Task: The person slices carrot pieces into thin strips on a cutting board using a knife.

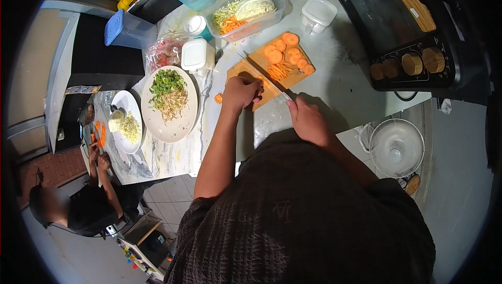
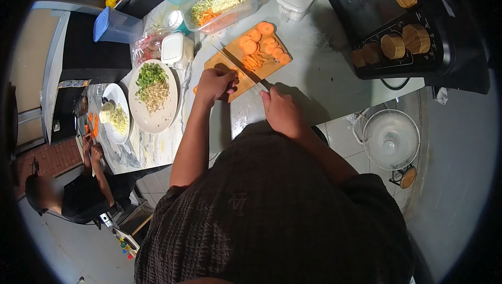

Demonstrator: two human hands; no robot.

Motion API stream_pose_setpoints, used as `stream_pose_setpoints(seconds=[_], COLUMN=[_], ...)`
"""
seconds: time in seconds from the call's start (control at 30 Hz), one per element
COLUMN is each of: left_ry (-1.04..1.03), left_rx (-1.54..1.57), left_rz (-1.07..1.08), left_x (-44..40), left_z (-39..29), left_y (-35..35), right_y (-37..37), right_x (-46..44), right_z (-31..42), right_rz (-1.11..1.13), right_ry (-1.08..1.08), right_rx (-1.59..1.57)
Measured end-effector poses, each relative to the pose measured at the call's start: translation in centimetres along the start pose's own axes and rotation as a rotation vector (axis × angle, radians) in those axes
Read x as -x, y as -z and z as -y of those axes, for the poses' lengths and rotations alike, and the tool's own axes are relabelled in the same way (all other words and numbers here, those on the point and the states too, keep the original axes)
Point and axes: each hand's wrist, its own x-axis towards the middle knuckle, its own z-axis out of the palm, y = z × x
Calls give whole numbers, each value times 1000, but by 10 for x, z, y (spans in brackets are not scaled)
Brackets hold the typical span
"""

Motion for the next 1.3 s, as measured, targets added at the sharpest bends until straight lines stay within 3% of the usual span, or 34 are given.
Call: stream_pose_setpoints(seconds=[0.8, 1.0, 1.3], left_ry=[-39, -24, 5], left_rx=[-6, -6, 16], left_rz=[-49, -49, -38], left_x=[1, 3, 4], left_z=[-1, 0, -4], left_y=[-4, -4, -4], right_y=[-4, 0, -7], right_x=[0, 0, 0], right_z=[8, 15, 10], right_rz=[50, 124, 48], right_ry=[22, -62, 5], right_rx=[-63, -91, -48])
